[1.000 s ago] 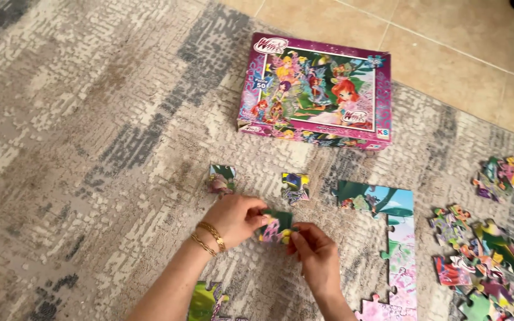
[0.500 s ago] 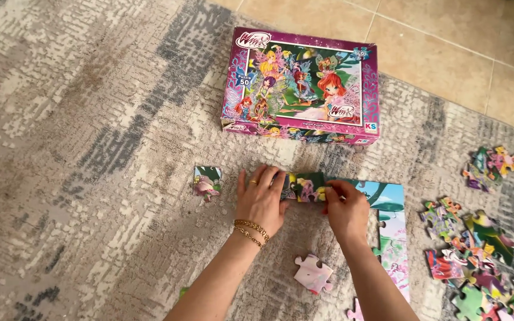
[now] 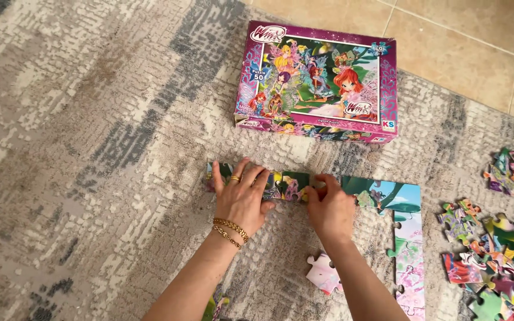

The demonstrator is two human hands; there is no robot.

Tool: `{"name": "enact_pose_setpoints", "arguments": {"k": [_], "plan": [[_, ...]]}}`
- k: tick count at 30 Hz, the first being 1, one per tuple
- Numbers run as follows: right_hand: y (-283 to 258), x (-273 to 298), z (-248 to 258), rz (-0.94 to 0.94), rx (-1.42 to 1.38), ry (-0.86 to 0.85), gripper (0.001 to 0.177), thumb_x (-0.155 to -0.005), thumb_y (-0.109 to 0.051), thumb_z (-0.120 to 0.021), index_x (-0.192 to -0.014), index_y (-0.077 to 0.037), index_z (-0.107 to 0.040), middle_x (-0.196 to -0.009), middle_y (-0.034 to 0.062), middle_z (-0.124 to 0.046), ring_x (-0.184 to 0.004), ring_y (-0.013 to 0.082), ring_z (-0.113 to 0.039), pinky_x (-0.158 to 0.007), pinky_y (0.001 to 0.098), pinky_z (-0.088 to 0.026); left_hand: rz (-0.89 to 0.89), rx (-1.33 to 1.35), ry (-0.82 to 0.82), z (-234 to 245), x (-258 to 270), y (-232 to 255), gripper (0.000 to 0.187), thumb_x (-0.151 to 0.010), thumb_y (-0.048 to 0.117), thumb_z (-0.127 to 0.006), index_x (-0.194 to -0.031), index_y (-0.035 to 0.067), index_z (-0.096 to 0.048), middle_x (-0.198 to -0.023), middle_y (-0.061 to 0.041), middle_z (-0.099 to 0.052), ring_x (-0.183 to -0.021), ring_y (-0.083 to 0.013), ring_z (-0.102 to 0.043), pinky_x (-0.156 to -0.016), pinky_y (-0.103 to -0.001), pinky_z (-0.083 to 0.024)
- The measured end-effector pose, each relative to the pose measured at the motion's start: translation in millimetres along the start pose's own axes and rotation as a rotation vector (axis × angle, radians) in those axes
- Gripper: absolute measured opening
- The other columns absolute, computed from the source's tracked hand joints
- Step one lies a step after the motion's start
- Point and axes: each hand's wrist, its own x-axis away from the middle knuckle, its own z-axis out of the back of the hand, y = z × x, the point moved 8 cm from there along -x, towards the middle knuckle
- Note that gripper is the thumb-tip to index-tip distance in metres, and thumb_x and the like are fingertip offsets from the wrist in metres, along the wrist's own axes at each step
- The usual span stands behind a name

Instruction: Assembling a jigsaw puzzle on a rug.

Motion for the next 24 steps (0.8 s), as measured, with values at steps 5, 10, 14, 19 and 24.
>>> {"name": "enact_pose_setpoints", "arguments": {"k": [5,10,14,19,24], "plan": [[-39.6,32.5,2.2,0.326,0.274,-0.014,0.038,-0.089,-0.015,-0.069,-0.127,-0.012,-0.068,-0.121,0.0117,-0.071,-0.099,0.0305,-0.072,-0.085,0.0447,-0.057,0.004,0.013,-0.014,-1.6,-0.5,-2.6,0.072,-0.076,0.038,-0.084,-0.138,0.012,-0.058,-0.144,-0.001,-0.053,-0.146,-0.0257,-0.031,-0.119,-0.069,0.007],[-58.6,61.6,-19.1,0.731,0.36,-0.085,0.053,-0.08,-0.006,-0.066,-0.133,-0.006,-0.063,-0.147,0.0166,-0.054,-0.134,0.0368,-0.052,-0.11,0.0517,-0.039,-0.004,0.0,-0.023,-5.3,-0.3,-2.5,0.068,-0.078,0.035,-0.083,-0.138,0.014,-0.058,-0.145,0.0,-0.054,-0.147,-0.0239,-0.031,-0.119,-0.069,0.007],[-54.2,60.6,-18.5,0.778,0.343,-0.136,0.06,-0.08,-0.002,-0.064,-0.14,-0.008,-0.06,-0.154,0.0158,-0.049,-0.142,0.0344,-0.045,-0.12,0.05,-0.032,-0.001,-0.001,-0.03,-7.3,0.2,-2.6,0.067,-0.079,0.035,-0.082,-0.138,0.014,-0.058,-0.146,0.0,-0.052,-0.147,-0.0244,-0.031,-0.119,-0.068,0.007],[-57.2,58.1,-13.5,0.809,0.339,-0.167,0.064,-0.075,0.0,-0.063,-0.139,-0.006,-0.059,-0.152,0.0179,-0.049,-0.14,0.0365,-0.045,-0.117,0.0507,-0.031,-0.001,0.008,-0.034,-5.9,0.6,-1.9,0.063,-0.082,0.034,-0.08,-0.138,0.015,-0.059,-0.146,0.0,-0.052,-0.147,-0.0235,-0.031,-0.12,-0.068,0.007],[-31.0,45.3,-2.8,0.71,0.019,-0.11,0.053,-0.084,0.006,-0.055,-0.136,-0.004,-0.06,-0.153,0.0133,-0.053,-0.148,0.032,-0.048,-0.128,0.044,-0.035,-0.009,0.004,-0.057,-5.3,-1.2,-1.3,0.066,-0.081,0.033,-0.079,-0.14,0.013,-0.055,-0.148,0.0,-0.049,-0.146,-0.0227,-0.031,-0.119,-0.068,0.009]]}}
